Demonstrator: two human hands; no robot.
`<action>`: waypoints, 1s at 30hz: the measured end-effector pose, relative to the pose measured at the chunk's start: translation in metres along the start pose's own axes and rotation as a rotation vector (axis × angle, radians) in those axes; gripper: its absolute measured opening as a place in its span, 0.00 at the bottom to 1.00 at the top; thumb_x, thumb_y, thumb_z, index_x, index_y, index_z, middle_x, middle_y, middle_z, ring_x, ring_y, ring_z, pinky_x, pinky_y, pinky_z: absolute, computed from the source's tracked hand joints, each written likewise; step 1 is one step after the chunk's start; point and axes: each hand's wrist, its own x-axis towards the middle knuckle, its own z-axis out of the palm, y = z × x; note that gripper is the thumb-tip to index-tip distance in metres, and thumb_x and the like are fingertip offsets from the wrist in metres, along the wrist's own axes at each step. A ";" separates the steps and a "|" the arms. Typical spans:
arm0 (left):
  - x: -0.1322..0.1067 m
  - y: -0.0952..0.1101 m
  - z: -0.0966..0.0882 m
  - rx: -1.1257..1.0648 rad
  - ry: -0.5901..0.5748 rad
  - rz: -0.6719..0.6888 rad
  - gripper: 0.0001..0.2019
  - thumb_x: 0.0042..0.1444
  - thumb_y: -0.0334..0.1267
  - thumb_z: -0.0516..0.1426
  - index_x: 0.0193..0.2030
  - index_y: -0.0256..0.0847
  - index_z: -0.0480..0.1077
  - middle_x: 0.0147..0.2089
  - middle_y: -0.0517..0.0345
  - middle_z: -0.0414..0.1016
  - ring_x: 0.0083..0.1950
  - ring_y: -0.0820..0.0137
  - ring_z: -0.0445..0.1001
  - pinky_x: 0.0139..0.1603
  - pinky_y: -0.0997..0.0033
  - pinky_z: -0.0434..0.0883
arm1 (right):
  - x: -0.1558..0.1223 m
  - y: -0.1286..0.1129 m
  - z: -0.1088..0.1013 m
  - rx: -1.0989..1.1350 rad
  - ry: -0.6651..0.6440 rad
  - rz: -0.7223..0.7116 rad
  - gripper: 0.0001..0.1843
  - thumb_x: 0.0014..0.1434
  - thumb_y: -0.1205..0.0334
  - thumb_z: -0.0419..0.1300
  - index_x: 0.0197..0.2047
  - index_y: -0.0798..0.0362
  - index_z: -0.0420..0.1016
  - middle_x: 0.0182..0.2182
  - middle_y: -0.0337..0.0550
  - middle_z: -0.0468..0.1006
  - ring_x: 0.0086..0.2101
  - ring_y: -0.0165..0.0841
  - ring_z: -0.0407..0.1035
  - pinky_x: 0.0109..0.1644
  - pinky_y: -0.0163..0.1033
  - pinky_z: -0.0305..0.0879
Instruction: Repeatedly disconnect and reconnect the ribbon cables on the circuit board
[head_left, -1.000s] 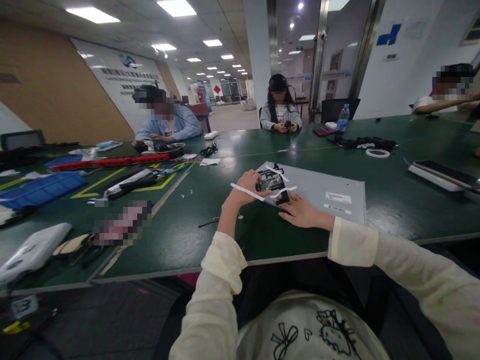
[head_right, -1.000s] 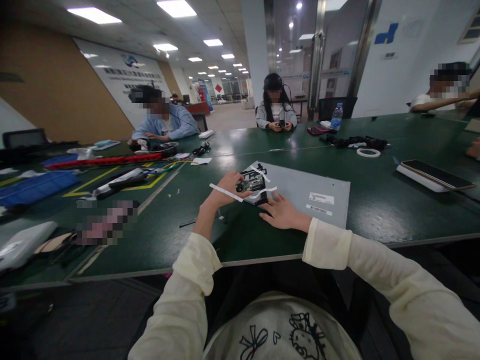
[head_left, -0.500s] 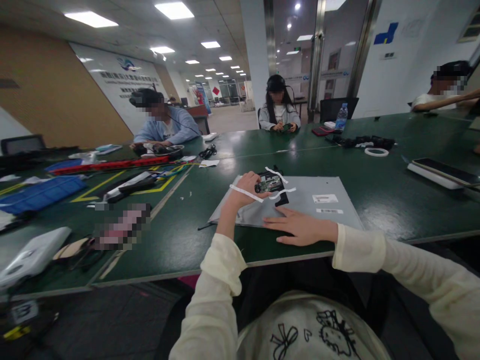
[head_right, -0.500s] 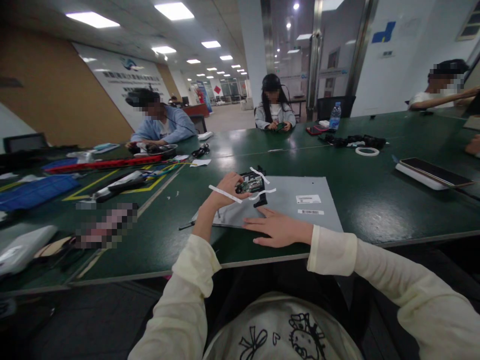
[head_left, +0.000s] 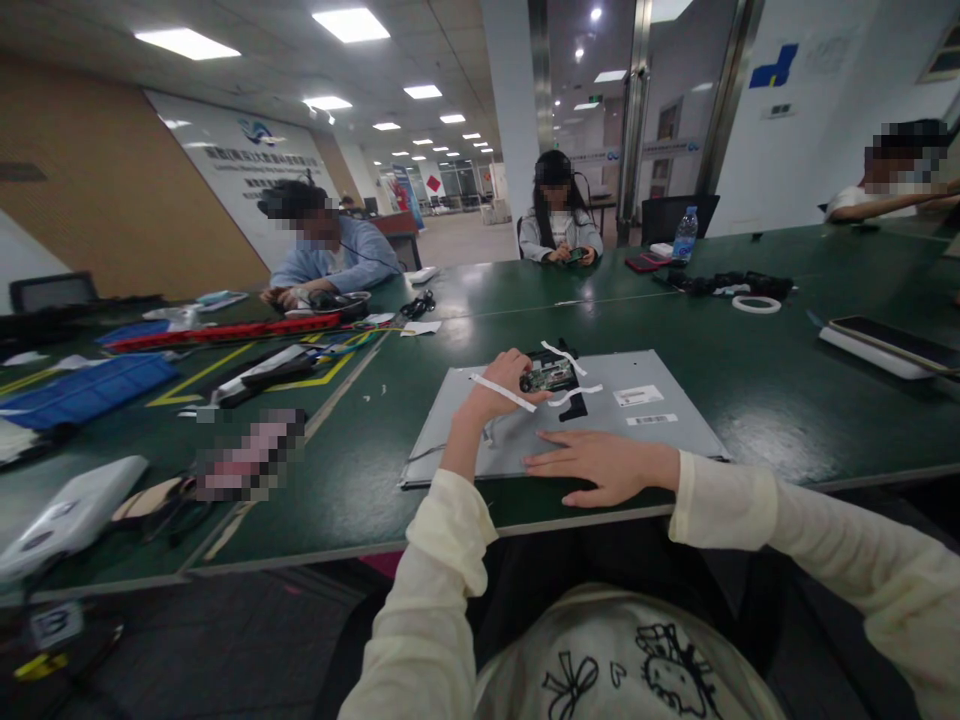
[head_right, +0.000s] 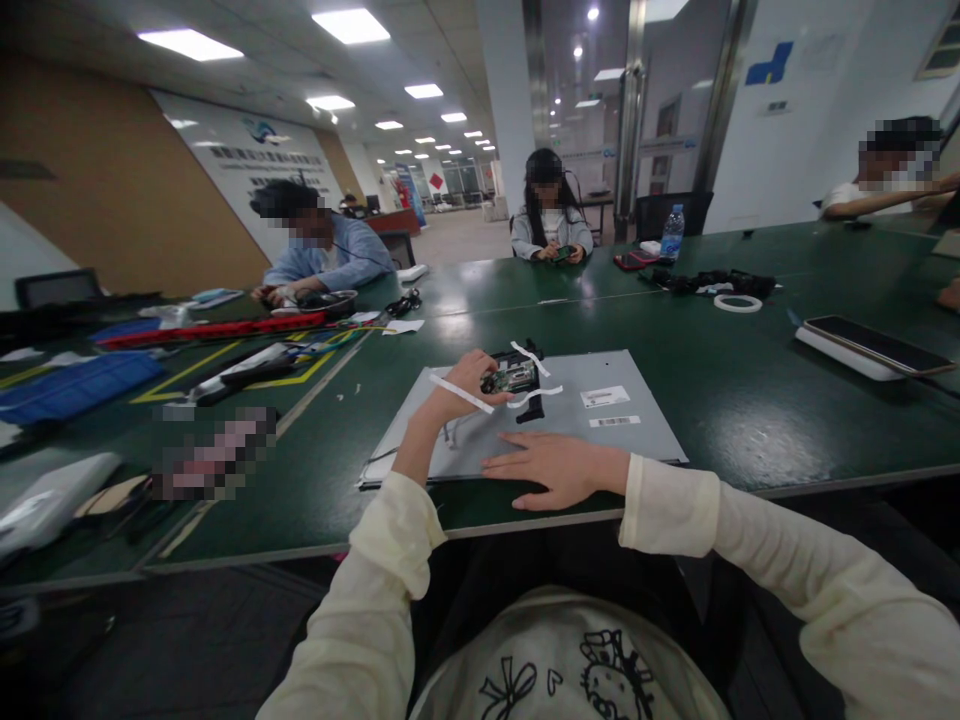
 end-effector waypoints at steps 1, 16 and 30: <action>0.000 -0.001 0.002 0.007 -0.004 0.007 0.23 0.51 0.59 0.60 0.40 0.39 0.67 0.41 0.51 0.68 0.44 0.61 0.68 0.48 0.60 0.67 | 0.000 -0.001 0.000 -0.010 0.003 -0.012 0.34 0.66 0.53 0.54 0.72 0.53 0.54 0.67 0.46 0.59 0.69 0.41 0.39 0.70 0.53 0.45; 0.005 0.010 0.025 0.059 -0.088 0.062 0.27 0.52 0.62 0.59 0.41 0.37 0.69 0.42 0.49 0.70 0.43 0.61 0.69 0.48 0.61 0.66 | -0.005 -0.007 0.013 -0.401 0.221 -0.131 0.18 0.66 0.65 0.51 0.53 0.60 0.74 0.48 0.52 0.79 0.49 0.35 0.73 0.50 0.42 0.71; 0.001 0.012 0.034 0.048 -0.163 0.031 0.27 0.50 0.61 0.60 0.43 0.36 0.70 0.43 0.47 0.71 0.45 0.58 0.71 0.46 0.60 0.68 | -0.052 0.090 -0.022 -0.301 0.447 0.765 0.29 0.68 0.51 0.42 0.67 0.55 0.61 0.62 0.54 0.66 0.62 0.45 0.60 0.66 0.55 0.56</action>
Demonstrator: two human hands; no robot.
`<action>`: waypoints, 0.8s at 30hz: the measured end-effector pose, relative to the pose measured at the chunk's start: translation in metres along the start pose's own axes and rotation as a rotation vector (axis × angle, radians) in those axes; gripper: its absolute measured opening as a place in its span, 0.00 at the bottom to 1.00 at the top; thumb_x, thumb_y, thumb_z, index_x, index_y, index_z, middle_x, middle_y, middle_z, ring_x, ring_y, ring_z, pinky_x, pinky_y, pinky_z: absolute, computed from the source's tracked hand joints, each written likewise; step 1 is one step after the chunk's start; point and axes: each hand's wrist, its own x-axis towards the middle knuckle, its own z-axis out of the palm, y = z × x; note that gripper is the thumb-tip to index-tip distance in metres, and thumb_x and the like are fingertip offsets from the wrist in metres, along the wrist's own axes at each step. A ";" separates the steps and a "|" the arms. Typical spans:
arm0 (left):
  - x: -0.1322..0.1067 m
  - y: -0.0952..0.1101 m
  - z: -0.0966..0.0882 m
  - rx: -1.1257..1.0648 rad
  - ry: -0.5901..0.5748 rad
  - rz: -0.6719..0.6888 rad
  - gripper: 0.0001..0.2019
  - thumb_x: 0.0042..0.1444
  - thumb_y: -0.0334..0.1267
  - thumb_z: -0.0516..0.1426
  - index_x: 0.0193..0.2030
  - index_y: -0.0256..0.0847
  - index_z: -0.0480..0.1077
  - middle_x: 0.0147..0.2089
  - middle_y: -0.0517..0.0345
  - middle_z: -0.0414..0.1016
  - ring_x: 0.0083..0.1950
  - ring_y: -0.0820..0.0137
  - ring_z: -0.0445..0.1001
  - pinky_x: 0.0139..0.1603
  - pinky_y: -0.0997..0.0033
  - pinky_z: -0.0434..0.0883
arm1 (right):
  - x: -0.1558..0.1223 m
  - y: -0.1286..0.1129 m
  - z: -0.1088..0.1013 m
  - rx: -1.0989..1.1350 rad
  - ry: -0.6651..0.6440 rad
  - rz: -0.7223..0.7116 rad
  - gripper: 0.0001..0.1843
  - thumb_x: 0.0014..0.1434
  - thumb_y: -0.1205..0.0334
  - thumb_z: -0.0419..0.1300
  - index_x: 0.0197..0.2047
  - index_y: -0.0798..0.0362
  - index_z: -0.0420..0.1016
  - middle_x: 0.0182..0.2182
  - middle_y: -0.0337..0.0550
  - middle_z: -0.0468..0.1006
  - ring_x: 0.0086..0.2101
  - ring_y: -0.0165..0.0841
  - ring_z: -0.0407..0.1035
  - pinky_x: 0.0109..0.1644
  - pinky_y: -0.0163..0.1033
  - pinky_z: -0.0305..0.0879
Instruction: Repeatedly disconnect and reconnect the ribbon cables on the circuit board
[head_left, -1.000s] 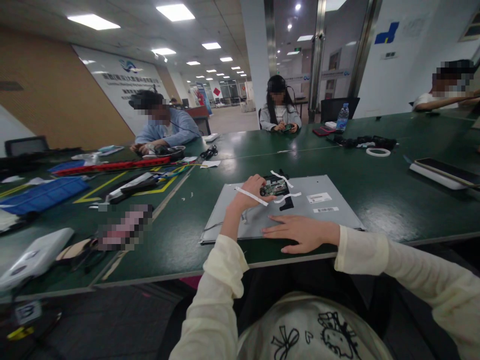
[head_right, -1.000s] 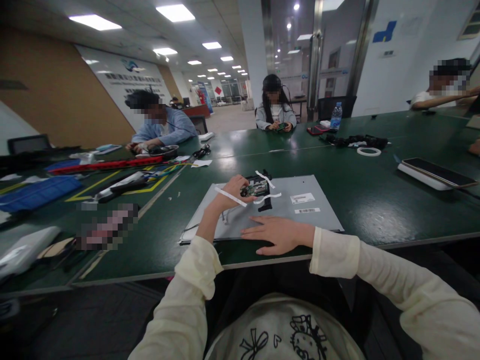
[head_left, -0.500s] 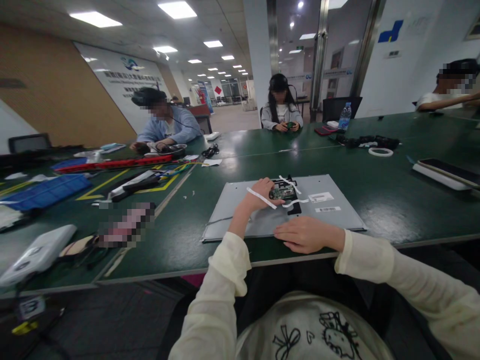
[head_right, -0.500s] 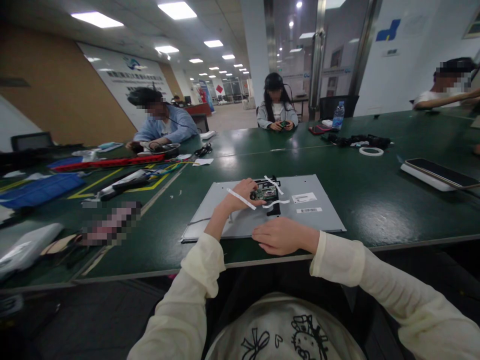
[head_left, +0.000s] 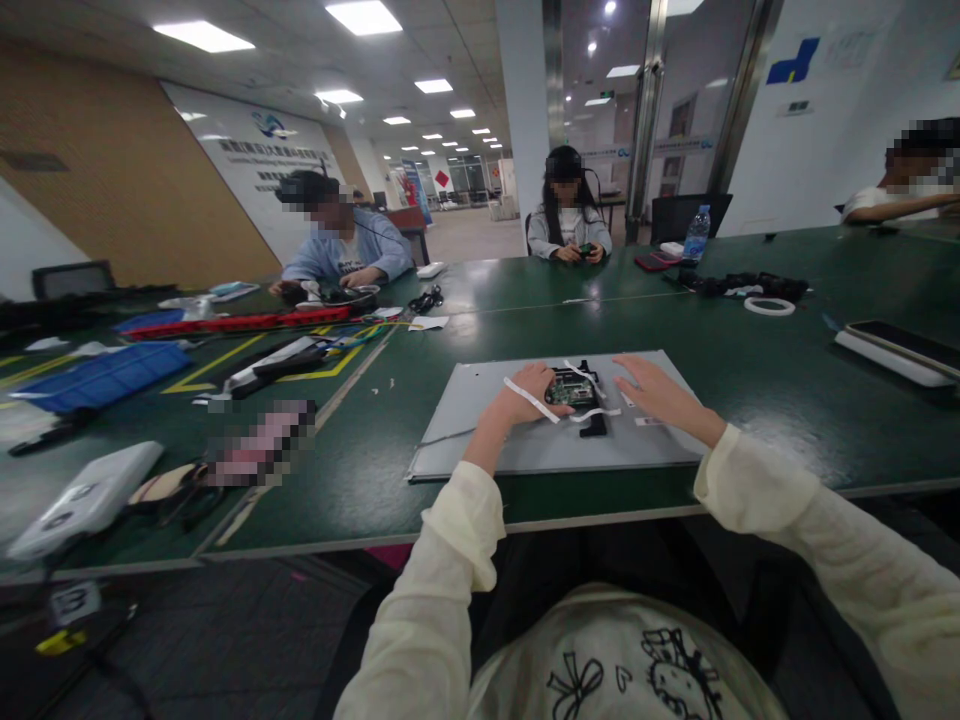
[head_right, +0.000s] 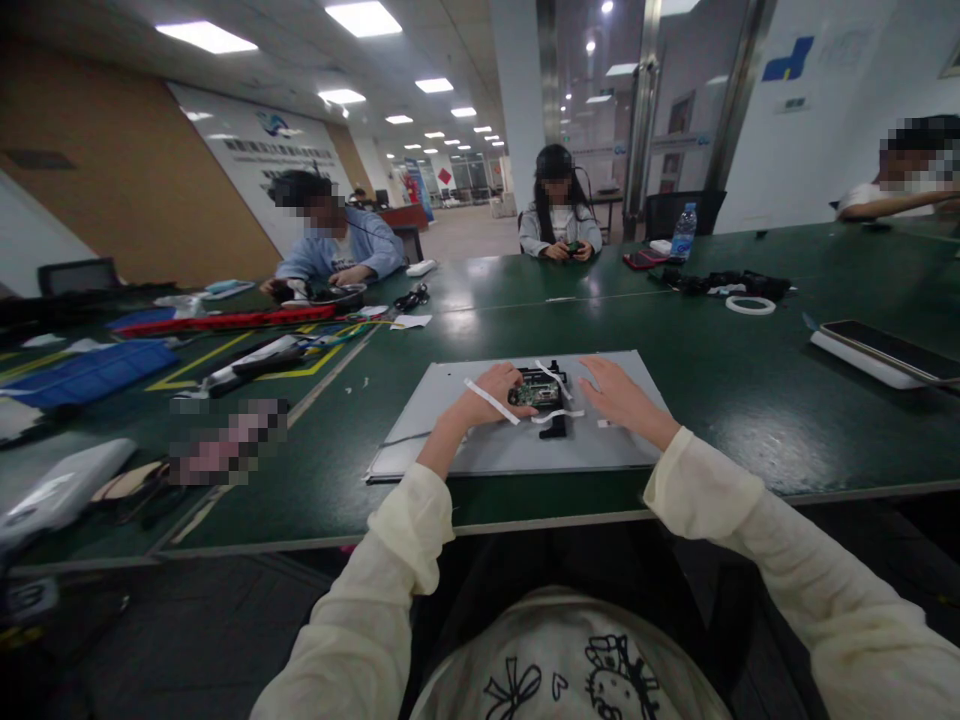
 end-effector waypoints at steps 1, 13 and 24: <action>0.000 0.000 0.001 -0.005 -0.001 0.001 0.27 0.50 0.61 0.60 0.42 0.36 0.70 0.43 0.47 0.71 0.45 0.58 0.71 0.46 0.60 0.68 | 0.000 0.007 0.007 -0.044 -0.046 0.038 0.31 0.69 0.50 0.41 0.68 0.55 0.59 0.64 0.54 0.64 0.64 0.45 0.57 0.67 0.55 0.54; -0.004 0.005 -0.004 -0.079 0.016 -0.041 0.26 0.55 0.59 0.58 0.49 0.38 0.70 0.48 0.46 0.71 0.50 0.58 0.71 0.51 0.60 0.69 | -0.009 0.019 0.023 -0.252 -0.245 0.107 0.31 0.69 0.51 0.37 0.69 0.53 0.58 0.68 0.50 0.57 0.66 0.49 0.51 0.65 0.57 0.53; -0.004 0.009 0.000 -0.114 -0.006 -0.004 0.23 0.59 0.56 0.56 0.48 0.36 0.71 0.51 0.45 0.71 0.52 0.59 0.71 0.54 0.60 0.69 | -0.010 0.021 0.029 -0.285 -0.212 0.061 0.31 0.70 0.50 0.37 0.69 0.51 0.59 0.67 0.49 0.58 0.65 0.50 0.53 0.64 0.58 0.55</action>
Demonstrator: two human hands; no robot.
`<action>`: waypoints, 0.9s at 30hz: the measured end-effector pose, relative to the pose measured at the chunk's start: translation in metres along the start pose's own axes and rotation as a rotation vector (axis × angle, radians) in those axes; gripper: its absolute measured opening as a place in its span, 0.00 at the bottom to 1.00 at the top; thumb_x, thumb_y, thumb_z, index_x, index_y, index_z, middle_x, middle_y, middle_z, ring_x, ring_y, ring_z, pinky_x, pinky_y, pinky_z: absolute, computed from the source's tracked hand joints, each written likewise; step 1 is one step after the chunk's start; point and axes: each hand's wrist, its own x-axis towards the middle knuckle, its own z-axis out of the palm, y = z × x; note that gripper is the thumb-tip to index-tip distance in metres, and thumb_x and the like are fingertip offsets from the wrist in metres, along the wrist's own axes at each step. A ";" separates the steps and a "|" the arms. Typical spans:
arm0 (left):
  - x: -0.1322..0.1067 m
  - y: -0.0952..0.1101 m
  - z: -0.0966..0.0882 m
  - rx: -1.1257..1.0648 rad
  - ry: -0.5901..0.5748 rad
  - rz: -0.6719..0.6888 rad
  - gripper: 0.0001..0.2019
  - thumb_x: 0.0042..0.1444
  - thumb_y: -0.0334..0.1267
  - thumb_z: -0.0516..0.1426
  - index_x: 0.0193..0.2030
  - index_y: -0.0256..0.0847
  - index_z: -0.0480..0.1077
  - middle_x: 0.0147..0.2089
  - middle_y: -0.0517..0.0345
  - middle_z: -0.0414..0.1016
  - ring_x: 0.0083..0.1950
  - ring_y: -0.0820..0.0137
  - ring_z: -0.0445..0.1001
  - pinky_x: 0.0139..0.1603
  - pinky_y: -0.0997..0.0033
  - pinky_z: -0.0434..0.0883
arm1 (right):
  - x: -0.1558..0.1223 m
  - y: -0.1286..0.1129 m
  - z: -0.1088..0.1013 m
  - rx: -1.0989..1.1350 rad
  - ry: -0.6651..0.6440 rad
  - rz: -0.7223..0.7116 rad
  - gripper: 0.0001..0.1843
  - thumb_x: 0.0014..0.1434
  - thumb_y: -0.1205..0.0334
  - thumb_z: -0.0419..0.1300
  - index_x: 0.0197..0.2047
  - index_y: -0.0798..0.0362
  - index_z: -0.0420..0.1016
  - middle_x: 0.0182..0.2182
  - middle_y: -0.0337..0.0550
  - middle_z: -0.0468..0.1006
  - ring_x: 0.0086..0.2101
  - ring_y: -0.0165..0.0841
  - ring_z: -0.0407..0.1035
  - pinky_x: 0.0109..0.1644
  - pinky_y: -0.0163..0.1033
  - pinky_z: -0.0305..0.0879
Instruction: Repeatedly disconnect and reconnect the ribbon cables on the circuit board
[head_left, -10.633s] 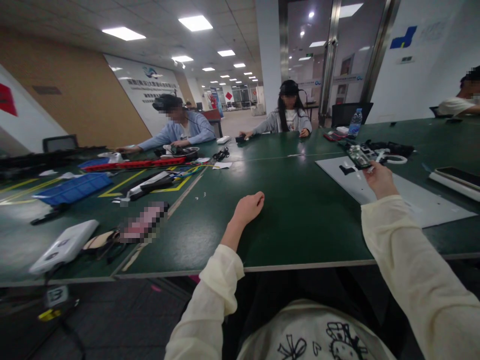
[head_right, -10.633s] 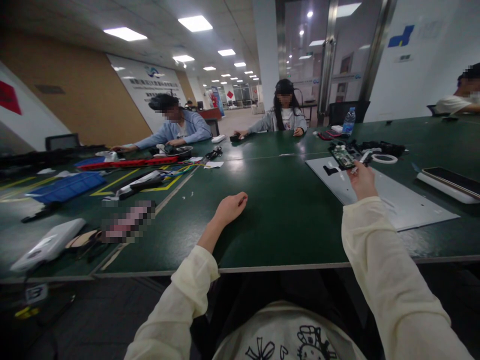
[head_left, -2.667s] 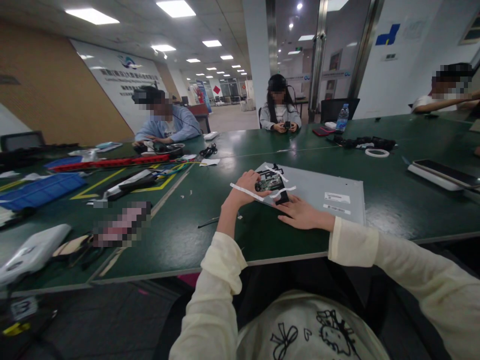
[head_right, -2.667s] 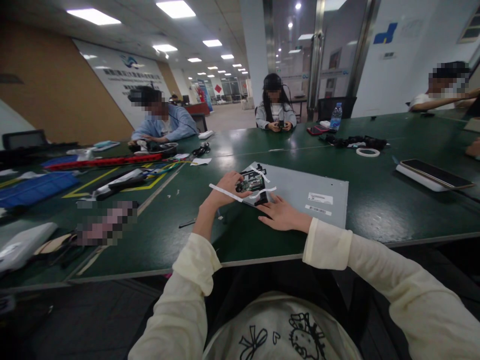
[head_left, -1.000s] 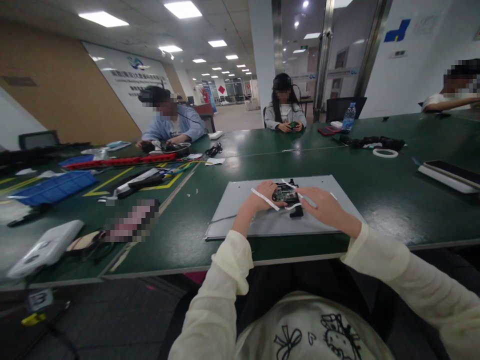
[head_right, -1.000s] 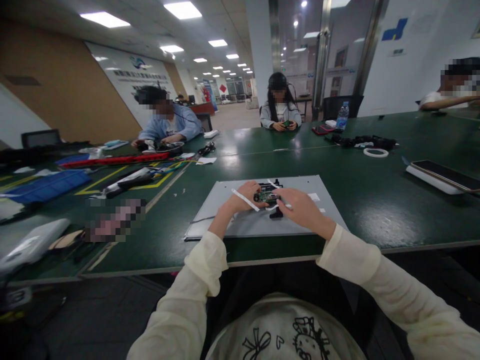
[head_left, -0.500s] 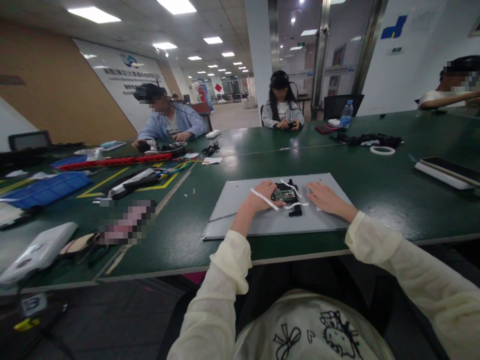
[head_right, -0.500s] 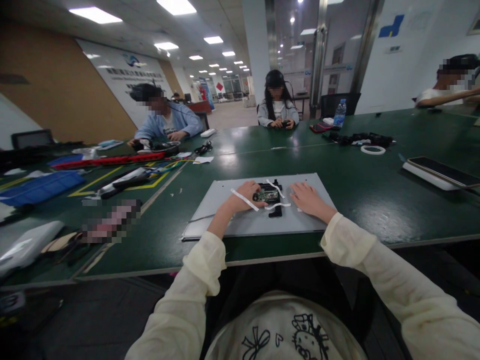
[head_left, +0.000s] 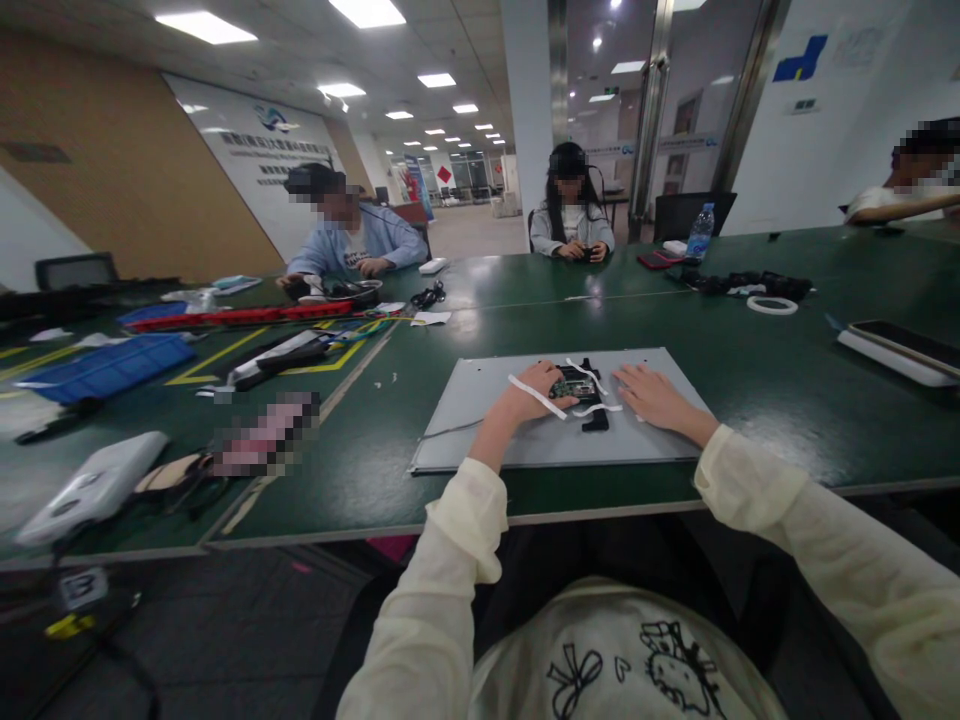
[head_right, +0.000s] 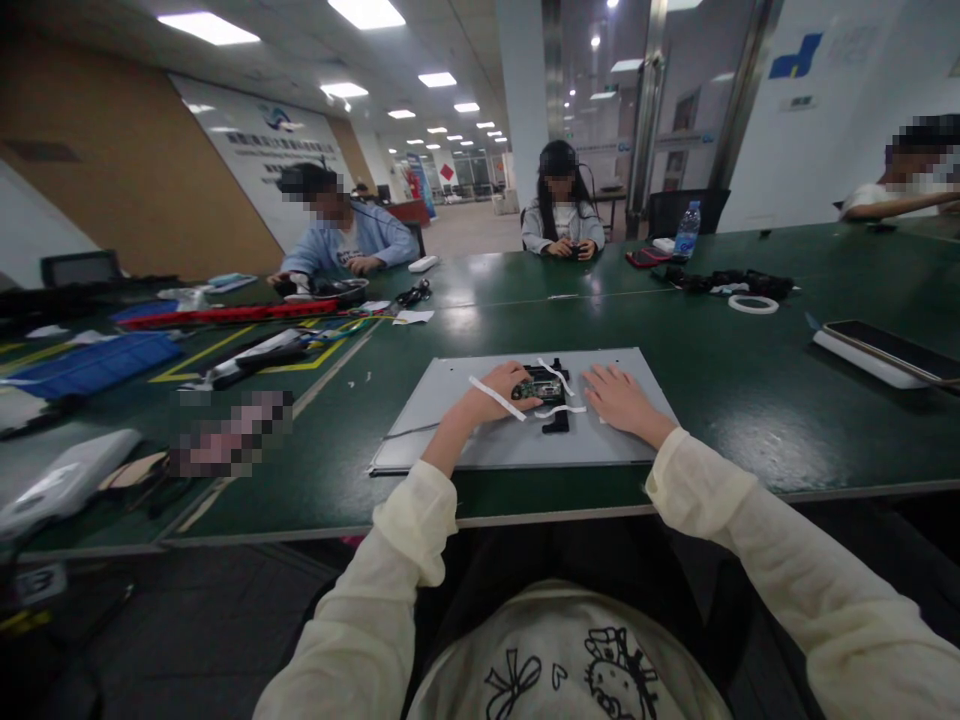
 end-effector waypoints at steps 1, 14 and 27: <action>0.001 0.001 0.001 0.001 -0.004 0.007 0.23 0.59 0.56 0.56 0.47 0.37 0.71 0.50 0.45 0.72 0.52 0.59 0.71 0.54 0.60 0.69 | 0.000 0.000 0.000 -0.003 0.001 -0.006 0.31 0.70 0.50 0.37 0.69 0.51 0.59 0.68 0.49 0.58 0.65 0.50 0.53 0.64 0.58 0.55; 0.010 0.009 0.010 0.005 -0.009 0.054 0.23 0.60 0.55 0.56 0.49 0.36 0.70 0.50 0.46 0.72 0.53 0.59 0.71 0.56 0.61 0.68 | 0.002 -0.003 -0.003 0.002 -0.005 -0.007 0.31 0.69 0.54 0.37 0.70 0.54 0.58 0.67 0.51 0.58 0.65 0.51 0.51 0.64 0.58 0.54; -0.056 0.022 -0.023 0.155 0.008 -0.382 0.28 0.61 0.54 0.54 0.62 0.36 0.63 0.60 0.34 0.67 0.56 0.49 0.71 0.52 0.51 0.69 | 0.003 0.001 0.003 -0.019 0.008 -0.029 0.30 0.70 0.53 0.38 0.70 0.52 0.57 0.67 0.51 0.58 0.65 0.49 0.52 0.63 0.56 0.55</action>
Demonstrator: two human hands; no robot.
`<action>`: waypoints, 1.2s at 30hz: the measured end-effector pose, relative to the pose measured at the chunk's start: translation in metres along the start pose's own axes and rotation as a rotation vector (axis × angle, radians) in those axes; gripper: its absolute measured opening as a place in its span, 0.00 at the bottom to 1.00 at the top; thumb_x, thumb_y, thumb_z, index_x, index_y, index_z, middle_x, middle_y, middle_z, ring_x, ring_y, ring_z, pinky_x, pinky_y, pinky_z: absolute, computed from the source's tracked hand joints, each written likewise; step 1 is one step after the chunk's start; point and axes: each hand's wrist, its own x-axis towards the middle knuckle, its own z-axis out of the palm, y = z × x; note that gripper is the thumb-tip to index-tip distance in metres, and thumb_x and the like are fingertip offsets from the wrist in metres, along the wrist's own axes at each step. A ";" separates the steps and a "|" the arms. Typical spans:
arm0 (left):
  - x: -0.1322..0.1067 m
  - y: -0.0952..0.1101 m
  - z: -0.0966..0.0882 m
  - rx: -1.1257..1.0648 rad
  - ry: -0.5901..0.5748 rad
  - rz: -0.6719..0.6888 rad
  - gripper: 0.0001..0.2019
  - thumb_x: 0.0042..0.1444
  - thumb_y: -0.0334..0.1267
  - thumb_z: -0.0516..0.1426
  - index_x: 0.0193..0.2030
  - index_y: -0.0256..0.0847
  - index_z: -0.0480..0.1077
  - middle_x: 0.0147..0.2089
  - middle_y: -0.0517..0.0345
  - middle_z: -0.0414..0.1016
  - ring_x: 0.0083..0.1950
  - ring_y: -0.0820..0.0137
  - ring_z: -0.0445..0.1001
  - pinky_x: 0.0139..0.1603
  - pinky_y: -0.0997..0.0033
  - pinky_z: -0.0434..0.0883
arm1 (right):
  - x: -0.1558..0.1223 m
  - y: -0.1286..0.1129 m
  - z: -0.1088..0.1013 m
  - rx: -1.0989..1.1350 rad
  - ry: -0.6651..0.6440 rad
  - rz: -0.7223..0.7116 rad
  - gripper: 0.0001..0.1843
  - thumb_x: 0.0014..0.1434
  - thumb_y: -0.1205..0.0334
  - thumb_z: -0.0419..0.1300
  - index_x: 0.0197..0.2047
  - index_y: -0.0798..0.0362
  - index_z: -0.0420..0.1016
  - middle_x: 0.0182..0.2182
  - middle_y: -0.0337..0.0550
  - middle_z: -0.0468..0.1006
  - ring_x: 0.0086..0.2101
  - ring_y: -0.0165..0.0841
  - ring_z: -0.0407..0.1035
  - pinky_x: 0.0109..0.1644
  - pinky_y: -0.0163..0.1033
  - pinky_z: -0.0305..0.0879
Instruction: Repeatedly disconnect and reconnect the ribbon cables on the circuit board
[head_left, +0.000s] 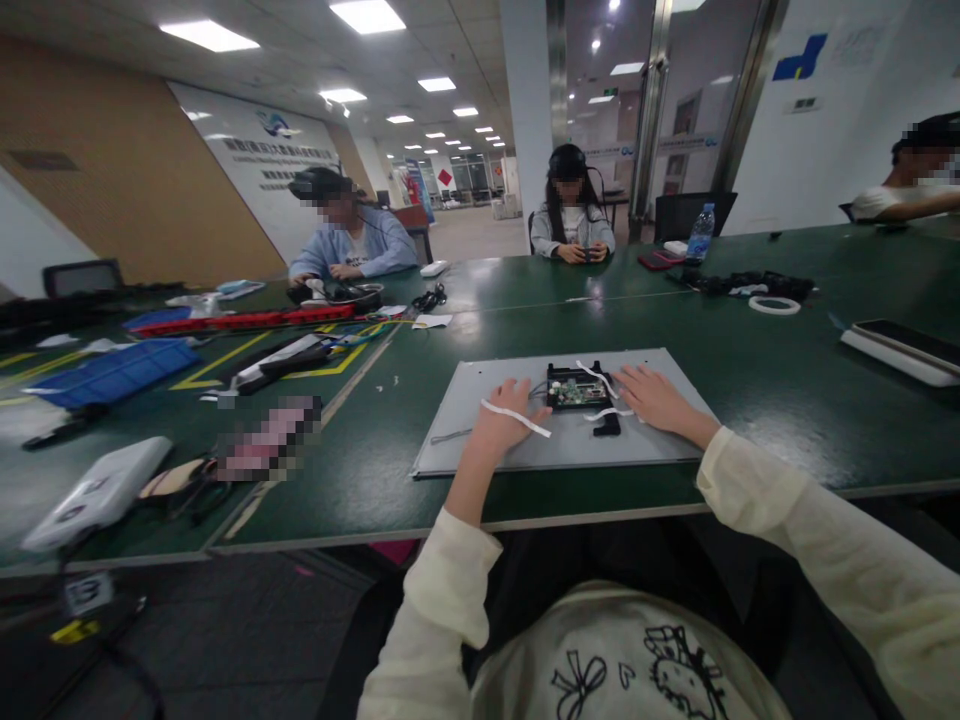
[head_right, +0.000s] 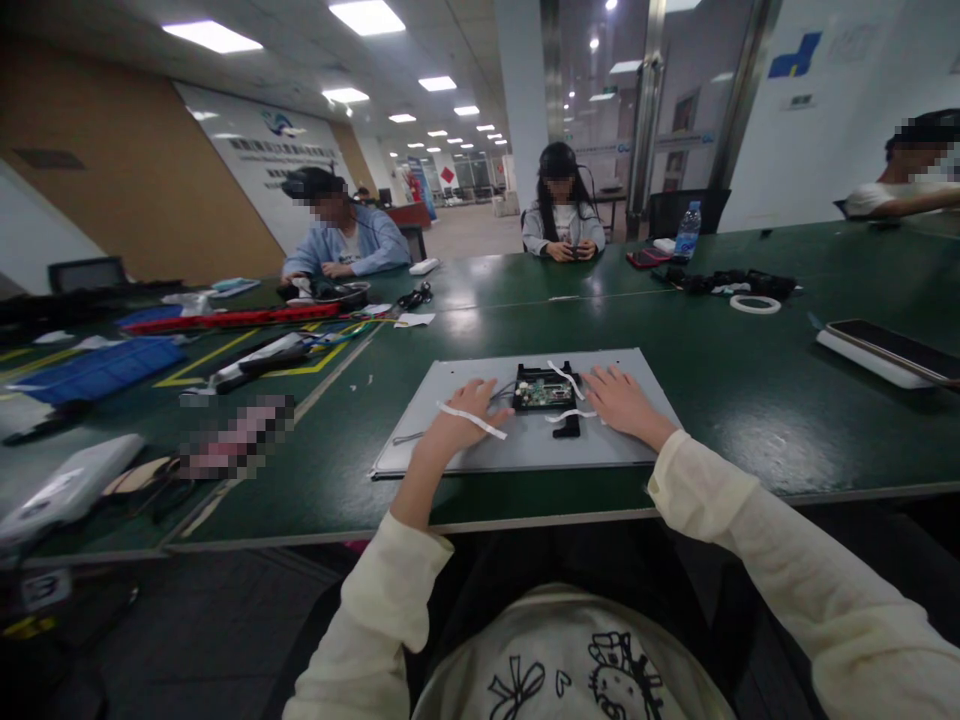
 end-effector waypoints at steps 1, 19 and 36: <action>-0.009 -0.004 0.002 0.014 -0.038 -0.033 0.29 0.62 0.55 0.52 0.63 0.37 0.62 0.61 0.33 0.67 0.57 0.48 0.70 0.54 0.50 0.68 | 0.000 0.000 0.001 -0.001 -0.001 0.001 0.30 0.70 0.53 0.38 0.70 0.52 0.57 0.67 0.51 0.58 0.65 0.50 0.52 0.63 0.56 0.55; -0.046 -0.011 0.005 0.093 -0.242 -0.222 0.27 0.69 0.49 0.39 0.72 0.45 0.52 0.74 0.49 0.48 0.73 0.52 0.50 0.65 0.38 0.57 | -0.001 0.000 0.001 0.013 0.014 0.001 0.30 0.70 0.53 0.37 0.70 0.53 0.59 0.67 0.51 0.58 0.65 0.50 0.52 0.64 0.57 0.54; -0.043 -0.005 0.002 0.076 -0.261 -0.299 0.30 0.67 0.51 0.41 0.72 0.42 0.50 0.75 0.49 0.45 0.74 0.52 0.47 0.68 0.40 0.53 | -0.001 -0.003 -0.012 0.140 -0.050 -0.045 0.29 0.70 0.50 0.38 0.70 0.48 0.59 0.69 0.47 0.55 0.67 0.49 0.48 0.66 0.59 0.49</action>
